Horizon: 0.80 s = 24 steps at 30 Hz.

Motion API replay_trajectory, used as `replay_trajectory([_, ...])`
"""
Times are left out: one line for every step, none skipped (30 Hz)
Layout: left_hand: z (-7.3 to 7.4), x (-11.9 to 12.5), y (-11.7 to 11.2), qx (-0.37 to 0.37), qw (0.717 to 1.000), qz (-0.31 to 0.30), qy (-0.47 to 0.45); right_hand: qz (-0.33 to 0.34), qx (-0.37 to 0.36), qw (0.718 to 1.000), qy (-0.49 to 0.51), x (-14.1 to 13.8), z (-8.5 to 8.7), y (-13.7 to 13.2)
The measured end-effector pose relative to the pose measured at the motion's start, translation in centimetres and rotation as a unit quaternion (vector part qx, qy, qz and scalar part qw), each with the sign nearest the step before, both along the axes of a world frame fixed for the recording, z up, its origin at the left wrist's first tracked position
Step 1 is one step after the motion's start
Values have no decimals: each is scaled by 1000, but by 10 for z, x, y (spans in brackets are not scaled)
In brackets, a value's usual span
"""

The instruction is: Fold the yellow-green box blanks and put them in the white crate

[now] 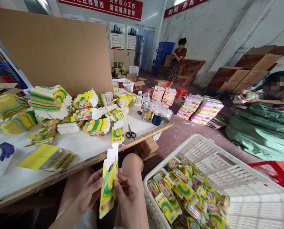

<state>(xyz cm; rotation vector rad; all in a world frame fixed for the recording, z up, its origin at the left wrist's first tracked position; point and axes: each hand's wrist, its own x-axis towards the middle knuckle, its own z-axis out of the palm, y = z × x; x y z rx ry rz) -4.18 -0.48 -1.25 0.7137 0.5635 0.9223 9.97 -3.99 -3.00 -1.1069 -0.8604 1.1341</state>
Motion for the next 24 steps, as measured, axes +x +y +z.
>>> replay_trajectory([-1,0,-1,10,1000,2,3,6,-10,1000,9,1,2,-1])
replay_trajectory([-1,1,-2,15,1000,6,9,19,-22,999,27,2,4,-2])
replay_trajectory([-2,1,-2,16,1000,12,17,32,-34,998,42,2,6,-3])
replay_trajectory([-3,2,-2,15,999,20,26,37,-41,997,44,2,8,-4])
replay_trajectory([-3,2,-3,12,999,27,35,39,-48,997,40,2,10,-5])
replay_trajectory([-4,2,-3,8,998,35,42,39,-54,997,34,1,11,-6])
replay_trajectory([-4,2,-3,5,998,41,50,39,-60,997,27,0,13,-7])
replay_trajectory([-5,2,-3,3,997,47,58,38,-63,997,22,-1,14,-7])
replay_trajectory([-5,2,-3,2,996,53,67,38,-65,997,18,-2,14,-7])
replay_trajectory([-5,2,-3,3,995,61,78,40,-67,997,17,-2,14,-7])
replay_trajectory([-5,3,-3,5,993,70,90,43,-70,996,17,-3,14,-8])
replay_trajectory([-5,4,-3,7,991,80,104,46,-73,996,16,-3,12,-8])
replay_trajectory([-5,5,-3,8,989,89,118,46,-77,996,14,-3,11,-8])
replay_trajectory([-5,6,-3,7,987,95,130,43,-79,996,10,-3,9,-8])
replay_trajectory([-5,6,-3,7,985,97,140,37,-81,996,4,-2,7,-9])
replay_trajectory([-6,7,-3,9,984,96,150,28,-79,996,-5,-2,6,-9])
replay_trajectory([-6,7,-4,14,982,96,160,18,-75,997,-16,-1,4,-9])
replay_trajectory([-7,6,-4,22,981,96,169,8,-70,997,-29,0,3,-10])
replay_trajectory([-9,5,-5,33,979,96,179,0,-66,997,-44,1,3,-10])
replay_trajectory([-10,4,-7,46,976,96,189,-5,-63,996,-60,2,2,-10])
replay_trajectory([-11,3,-8,58,974,94,200,-7,-61,995,-74,2,3,-10])
replay_trajectory([-12,1,-10,67,971,92,210,-6,-60,995,-85,3,3,-10])
replay_trajectory([-13,-1,-11,75,969,89,217,-4,-55,994,-91,3,4,-10])
replay_trajectory([-14,-2,-12,79,968,86,222,-5,-45,995,-93,3,5,-9])
